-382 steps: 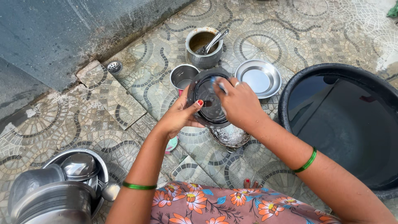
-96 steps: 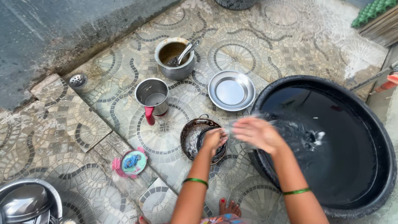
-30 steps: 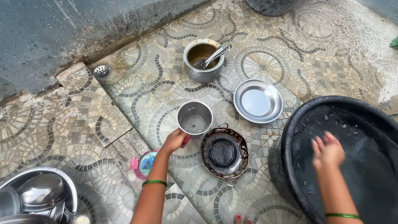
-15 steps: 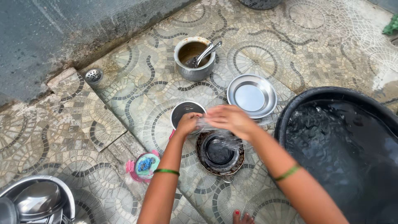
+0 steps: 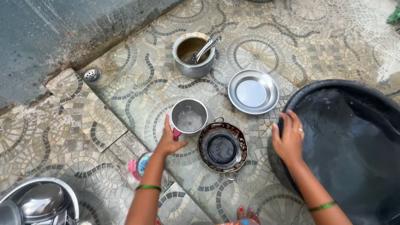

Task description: The person washes metal plates, bowls, a mixer grinder jar, and a thermos by hand using a scrubber and a tub of water on an outdoor tiled surface.

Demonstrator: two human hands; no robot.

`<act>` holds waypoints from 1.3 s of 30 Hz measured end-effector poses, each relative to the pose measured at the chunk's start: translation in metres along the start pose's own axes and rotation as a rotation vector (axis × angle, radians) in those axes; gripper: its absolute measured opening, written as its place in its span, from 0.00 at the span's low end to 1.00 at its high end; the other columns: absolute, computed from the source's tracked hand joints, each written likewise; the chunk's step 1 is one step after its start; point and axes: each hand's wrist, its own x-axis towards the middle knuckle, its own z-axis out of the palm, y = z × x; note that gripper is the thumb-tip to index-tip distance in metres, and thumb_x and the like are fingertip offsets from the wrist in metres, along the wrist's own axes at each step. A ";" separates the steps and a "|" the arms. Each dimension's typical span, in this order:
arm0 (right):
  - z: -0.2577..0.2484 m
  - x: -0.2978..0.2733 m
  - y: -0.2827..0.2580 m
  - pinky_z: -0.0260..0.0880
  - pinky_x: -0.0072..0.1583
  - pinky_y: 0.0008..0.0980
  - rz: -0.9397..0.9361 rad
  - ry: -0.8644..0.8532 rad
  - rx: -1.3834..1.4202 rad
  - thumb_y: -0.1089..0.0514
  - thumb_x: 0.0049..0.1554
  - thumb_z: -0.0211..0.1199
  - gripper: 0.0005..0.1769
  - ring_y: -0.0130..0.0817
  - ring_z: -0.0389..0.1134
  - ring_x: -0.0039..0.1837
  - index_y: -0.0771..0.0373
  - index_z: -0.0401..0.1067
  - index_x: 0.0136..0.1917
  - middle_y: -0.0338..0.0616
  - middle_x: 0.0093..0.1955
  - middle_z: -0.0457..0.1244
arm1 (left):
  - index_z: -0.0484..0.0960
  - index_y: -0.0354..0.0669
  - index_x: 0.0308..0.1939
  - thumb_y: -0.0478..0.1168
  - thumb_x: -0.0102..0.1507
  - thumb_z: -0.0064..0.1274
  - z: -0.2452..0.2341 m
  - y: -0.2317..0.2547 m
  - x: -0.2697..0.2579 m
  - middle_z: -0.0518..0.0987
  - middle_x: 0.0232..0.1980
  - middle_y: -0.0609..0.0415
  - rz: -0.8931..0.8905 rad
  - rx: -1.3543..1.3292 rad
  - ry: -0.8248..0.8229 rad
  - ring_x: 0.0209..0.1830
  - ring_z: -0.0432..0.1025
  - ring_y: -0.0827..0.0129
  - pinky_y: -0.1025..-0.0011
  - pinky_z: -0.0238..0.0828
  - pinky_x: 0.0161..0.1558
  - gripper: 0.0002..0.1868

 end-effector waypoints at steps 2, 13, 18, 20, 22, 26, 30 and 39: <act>0.004 -0.012 0.015 0.57 0.68 0.61 0.076 -0.063 -0.048 0.51 0.58 0.62 0.33 0.67 0.56 0.73 0.63 0.62 0.73 0.64 0.75 0.53 | 0.26 0.44 0.79 0.48 0.47 0.69 0.012 0.023 -0.020 0.81 0.53 0.38 -0.245 -0.038 -0.050 0.44 0.79 0.45 0.57 0.76 0.48 0.73; 0.009 -0.011 0.022 0.60 0.69 0.58 0.101 -0.188 -0.070 0.46 0.54 0.65 0.38 0.76 0.52 0.74 0.54 0.60 0.74 0.78 0.75 0.47 | 0.72 0.32 0.59 0.38 0.49 0.68 0.086 0.007 -0.009 0.84 0.42 0.36 -0.195 -0.189 0.534 0.40 0.78 0.42 0.52 0.73 0.42 0.37; 0.006 -0.014 0.025 0.61 0.67 0.58 0.132 -0.235 -0.088 0.43 0.53 0.66 0.38 0.76 0.52 0.74 0.54 0.61 0.73 0.78 0.76 0.46 | 0.83 0.26 0.41 0.35 0.57 0.64 0.079 -0.081 0.015 0.80 0.30 0.48 -0.694 -0.971 0.142 0.21 0.70 0.68 0.65 0.69 0.28 0.14; 0.007 -0.014 0.028 0.62 0.67 0.59 0.125 -0.233 -0.097 0.43 0.53 0.65 0.38 0.76 0.52 0.74 0.53 0.61 0.73 0.78 0.76 0.46 | 0.81 0.30 0.39 0.35 0.60 0.63 0.067 -0.113 0.029 0.75 0.26 0.52 -0.789 -1.176 0.149 0.19 0.67 0.71 0.66 0.68 0.26 0.11; 0.008 -0.017 0.030 0.63 0.68 0.59 0.084 -0.208 -0.104 0.43 0.53 0.64 0.37 0.75 0.54 0.74 0.54 0.62 0.73 0.76 0.75 0.48 | 0.78 0.34 0.38 0.37 0.64 0.62 0.049 -0.139 0.042 0.72 0.24 0.56 -0.849 -1.295 0.227 0.19 0.65 0.71 0.64 0.69 0.25 0.10; 0.010 -0.018 0.033 0.64 0.66 0.60 0.116 -0.242 -0.183 0.43 0.51 0.65 0.37 0.77 0.55 0.71 0.51 0.62 0.72 0.77 0.76 0.47 | 0.75 0.47 0.34 0.44 0.67 0.54 0.014 -0.169 0.071 0.65 0.20 0.62 -0.947 -1.514 0.300 0.17 0.60 0.75 0.68 0.69 0.27 0.10; 0.008 -0.018 0.033 0.65 0.66 0.61 0.077 -0.228 -0.210 0.43 0.50 0.65 0.36 0.79 0.55 0.72 0.50 0.64 0.71 0.79 0.74 0.48 | 0.70 0.49 0.31 0.46 0.69 0.52 0.009 -0.174 0.093 0.65 0.20 0.63 -0.947 -1.636 0.362 0.17 0.61 0.77 0.69 0.71 0.30 0.14; 0.004 -0.015 0.027 0.71 0.58 0.61 0.174 -0.298 -0.259 0.43 0.51 0.65 0.37 0.81 0.60 0.66 0.48 0.64 0.72 0.77 0.77 0.48 | 0.70 0.51 0.30 0.46 0.69 0.53 0.019 -0.117 0.091 0.66 0.21 0.64 -0.979 -1.840 0.267 0.17 0.62 0.78 0.70 0.71 0.31 0.14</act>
